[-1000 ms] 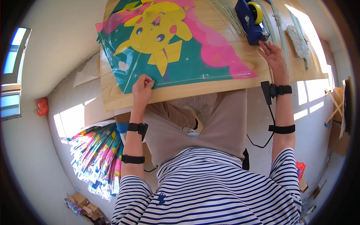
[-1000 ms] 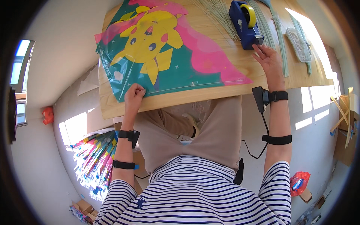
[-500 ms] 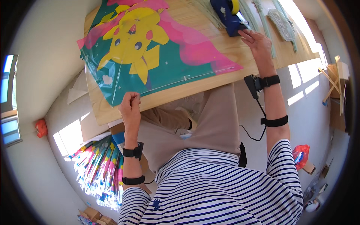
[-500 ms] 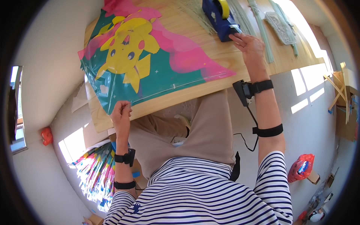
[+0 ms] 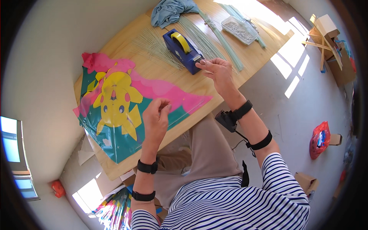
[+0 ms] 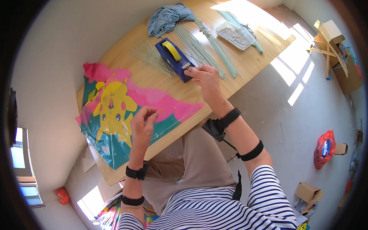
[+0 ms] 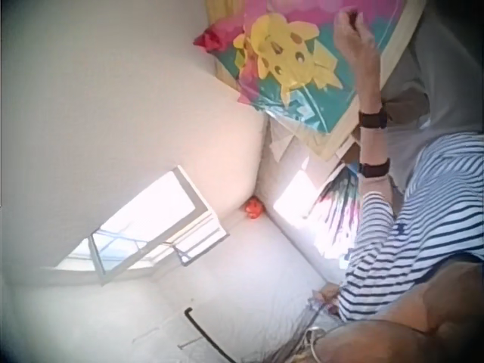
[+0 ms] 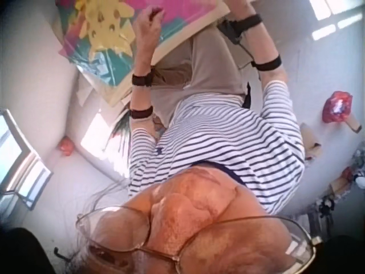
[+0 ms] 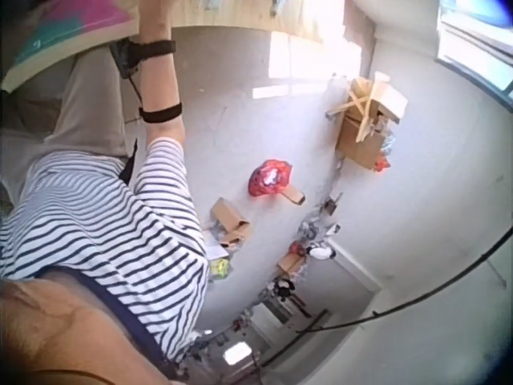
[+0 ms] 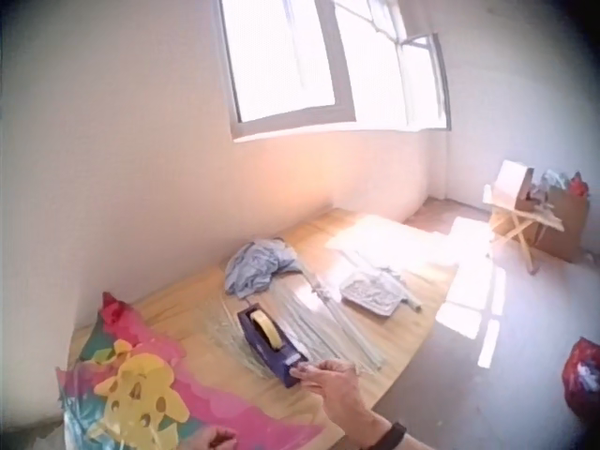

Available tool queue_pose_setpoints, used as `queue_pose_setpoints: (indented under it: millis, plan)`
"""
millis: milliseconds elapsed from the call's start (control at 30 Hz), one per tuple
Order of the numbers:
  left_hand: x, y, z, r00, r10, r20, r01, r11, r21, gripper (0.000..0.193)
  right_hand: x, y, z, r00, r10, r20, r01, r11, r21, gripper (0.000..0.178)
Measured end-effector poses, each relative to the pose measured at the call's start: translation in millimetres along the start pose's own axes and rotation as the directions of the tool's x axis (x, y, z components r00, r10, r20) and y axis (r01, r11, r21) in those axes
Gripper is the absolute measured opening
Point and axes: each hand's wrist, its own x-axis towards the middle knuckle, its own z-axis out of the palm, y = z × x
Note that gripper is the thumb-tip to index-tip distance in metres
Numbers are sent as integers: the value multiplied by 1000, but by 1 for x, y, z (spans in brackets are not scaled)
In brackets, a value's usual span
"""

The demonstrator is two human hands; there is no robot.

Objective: Assembling and taping plastic kites at a workshop table.

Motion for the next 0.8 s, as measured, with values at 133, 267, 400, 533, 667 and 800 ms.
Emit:
queue_pose_setpoints:
  millis: [133,267,400,533,667,800]
  plan:
    - [73,-6,70,997,74,-11,-73,994,79,19,-7,-3,4,999,15,-45,-16,1000,-19,6]
    - [115,-9,121,986,24,-167,-12,997,76,21,-2,10,2,1000,-23,-20,23,1000,-9,10]
    - [125,-17,138,968,-21,-249,49,993,107,24,-9,8,-5,999,-23,-41,24,1000,10,10]
    - [131,-18,141,966,-39,-255,56,996,63,25,-45,3,-42,998,19,-60,-23,998,-53,10]
    - [128,-25,136,957,-82,-280,83,997,-9,24,-62,10,-57,990,94,-101,-105,988,-109,10]
    - [113,-25,132,927,-347,-145,276,890,-362,18,-57,25,-61,986,72,-150,-97,981,-168,11]
